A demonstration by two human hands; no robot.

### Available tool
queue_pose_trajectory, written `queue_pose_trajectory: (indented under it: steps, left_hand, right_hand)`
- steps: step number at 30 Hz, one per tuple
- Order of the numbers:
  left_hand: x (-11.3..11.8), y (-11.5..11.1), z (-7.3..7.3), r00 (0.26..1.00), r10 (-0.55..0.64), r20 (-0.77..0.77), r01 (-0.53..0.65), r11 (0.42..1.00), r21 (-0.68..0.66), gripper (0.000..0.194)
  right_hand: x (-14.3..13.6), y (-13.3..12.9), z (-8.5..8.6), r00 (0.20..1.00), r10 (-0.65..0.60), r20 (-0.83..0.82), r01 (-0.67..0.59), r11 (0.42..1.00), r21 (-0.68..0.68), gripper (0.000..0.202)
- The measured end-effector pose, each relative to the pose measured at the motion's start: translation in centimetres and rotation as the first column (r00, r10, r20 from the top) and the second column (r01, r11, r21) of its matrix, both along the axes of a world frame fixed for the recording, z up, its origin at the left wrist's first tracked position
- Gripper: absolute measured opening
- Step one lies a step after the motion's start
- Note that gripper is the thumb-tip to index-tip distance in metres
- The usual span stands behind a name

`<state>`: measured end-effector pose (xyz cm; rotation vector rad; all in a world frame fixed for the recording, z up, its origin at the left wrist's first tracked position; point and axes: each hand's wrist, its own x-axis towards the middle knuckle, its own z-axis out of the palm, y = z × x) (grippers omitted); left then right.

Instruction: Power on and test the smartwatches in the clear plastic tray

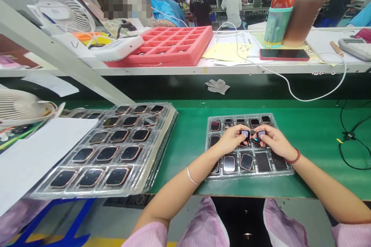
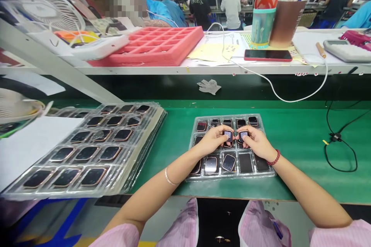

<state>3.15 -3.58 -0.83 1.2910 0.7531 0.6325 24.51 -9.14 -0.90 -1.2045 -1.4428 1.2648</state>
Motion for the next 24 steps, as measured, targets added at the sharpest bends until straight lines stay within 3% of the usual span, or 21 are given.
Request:
queue_pose_trajectory:
  steps: [24]
  left_hand:
    - [0.01, 0.14, -0.19, 1.000, -0.024, -0.012, 0.025, 0.999, 0.031, 0.027]
  right_hand:
    - [0.05, 0.26, -0.15, 0.999, 0.005, -0.049, -0.004, 1.000, 0.009, 0.028]
